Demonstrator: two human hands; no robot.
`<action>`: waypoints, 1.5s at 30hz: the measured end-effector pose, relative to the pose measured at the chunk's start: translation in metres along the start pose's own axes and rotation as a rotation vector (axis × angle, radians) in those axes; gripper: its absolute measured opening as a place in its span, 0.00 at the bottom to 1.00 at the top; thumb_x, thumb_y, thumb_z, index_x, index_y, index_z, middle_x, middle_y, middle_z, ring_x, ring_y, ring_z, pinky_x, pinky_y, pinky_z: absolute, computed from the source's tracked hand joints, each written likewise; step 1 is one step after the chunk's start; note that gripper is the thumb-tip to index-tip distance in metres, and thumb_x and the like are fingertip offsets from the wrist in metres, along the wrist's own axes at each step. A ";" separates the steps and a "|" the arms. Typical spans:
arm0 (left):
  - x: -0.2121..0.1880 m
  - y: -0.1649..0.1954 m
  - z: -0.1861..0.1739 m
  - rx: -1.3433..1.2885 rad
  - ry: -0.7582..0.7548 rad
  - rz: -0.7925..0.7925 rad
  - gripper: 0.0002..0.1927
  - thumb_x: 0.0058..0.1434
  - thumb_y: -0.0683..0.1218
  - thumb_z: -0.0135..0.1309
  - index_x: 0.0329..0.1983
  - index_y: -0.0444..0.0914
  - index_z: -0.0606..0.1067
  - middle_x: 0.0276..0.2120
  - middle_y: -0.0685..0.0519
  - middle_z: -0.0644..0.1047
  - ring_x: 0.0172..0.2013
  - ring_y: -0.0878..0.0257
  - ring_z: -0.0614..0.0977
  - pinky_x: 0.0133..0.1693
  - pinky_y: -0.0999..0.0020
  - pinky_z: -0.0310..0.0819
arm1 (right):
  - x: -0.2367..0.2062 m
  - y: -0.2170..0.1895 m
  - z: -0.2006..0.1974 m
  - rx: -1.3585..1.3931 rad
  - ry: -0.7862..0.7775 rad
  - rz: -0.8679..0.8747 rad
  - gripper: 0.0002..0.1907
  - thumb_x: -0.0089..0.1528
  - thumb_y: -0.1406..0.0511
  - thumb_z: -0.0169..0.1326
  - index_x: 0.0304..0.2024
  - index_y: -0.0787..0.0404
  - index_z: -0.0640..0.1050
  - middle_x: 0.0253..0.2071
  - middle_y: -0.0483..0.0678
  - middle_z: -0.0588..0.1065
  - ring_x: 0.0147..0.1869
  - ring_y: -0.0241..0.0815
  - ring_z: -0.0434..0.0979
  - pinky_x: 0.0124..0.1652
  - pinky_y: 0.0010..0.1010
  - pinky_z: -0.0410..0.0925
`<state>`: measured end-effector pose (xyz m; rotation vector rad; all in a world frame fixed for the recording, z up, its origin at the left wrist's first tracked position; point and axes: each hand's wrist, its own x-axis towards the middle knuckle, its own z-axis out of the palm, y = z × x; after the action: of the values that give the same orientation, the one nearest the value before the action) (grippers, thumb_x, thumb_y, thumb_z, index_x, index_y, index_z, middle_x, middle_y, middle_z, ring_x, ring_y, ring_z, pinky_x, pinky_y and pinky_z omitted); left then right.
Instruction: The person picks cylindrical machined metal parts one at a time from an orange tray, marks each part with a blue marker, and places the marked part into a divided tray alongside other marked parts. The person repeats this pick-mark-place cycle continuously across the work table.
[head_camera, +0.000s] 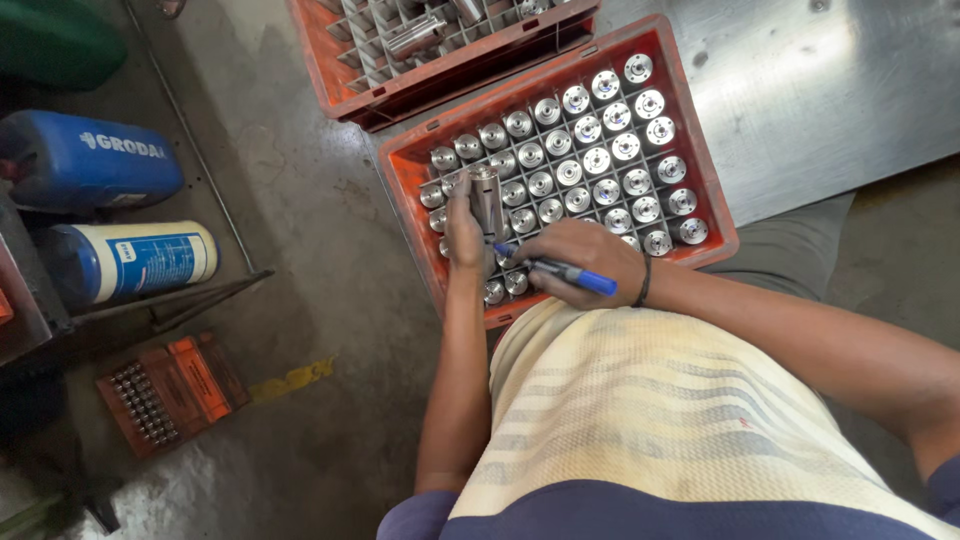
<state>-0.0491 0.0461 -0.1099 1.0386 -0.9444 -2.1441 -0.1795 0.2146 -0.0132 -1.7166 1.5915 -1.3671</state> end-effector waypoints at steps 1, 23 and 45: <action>-0.004 0.001 0.002 -0.034 -0.026 -0.033 0.20 0.73 0.58 0.46 0.47 0.36 0.76 0.31 0.54 0.77 0.27 0.66 0.79 0.29 0.70 0.75 | -0.002 0.000 0.000 -0.005 0.043 0.070 0.13 0.61 0.66 0.59 0.49 0.61 0.78 0.34 0.50 0.78 0.35 0.47 0.79 0.38 0.38 0.71; 0.036 0.083 -0.038 1.462 0.318 0.464 0.20 0.54 0.44 0.60 0.51 0.36 0.77 0.44 0.42 0.75 0.45 0.45 0.79 0.48 0.51 0.73 | -0.004 0.000 -0.009 0.031 0.081 0.153 0.15 0.64 0.66 0.57 0.53 0.62 0.77 0.41 0.53 0.80 0.41 0.47 0.83 0.42 0.36 0.74; -0.071 0.024 -0.061 2.060 -0.151 0.121 0.18 0.45 0.51 0.70 0.35 0.38 0.80 0.33 0.38 0.81 0.38 0.41 0.84 0.40 0.47 0.78 | -0.042 -0.012 -0.016 0.008 0.108 0.217 0.13 0.65 0.67 0.58 0.53 0.63 0.78 0.47 0.54 0.81 0.48 0.47 0.84 0.46 0.34 0.74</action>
<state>0.0439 0.0627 -0.0883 1.3223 -3.1916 -0.4150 -0.1814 0.2615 -0.0115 -1.4379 1.7708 -1.3744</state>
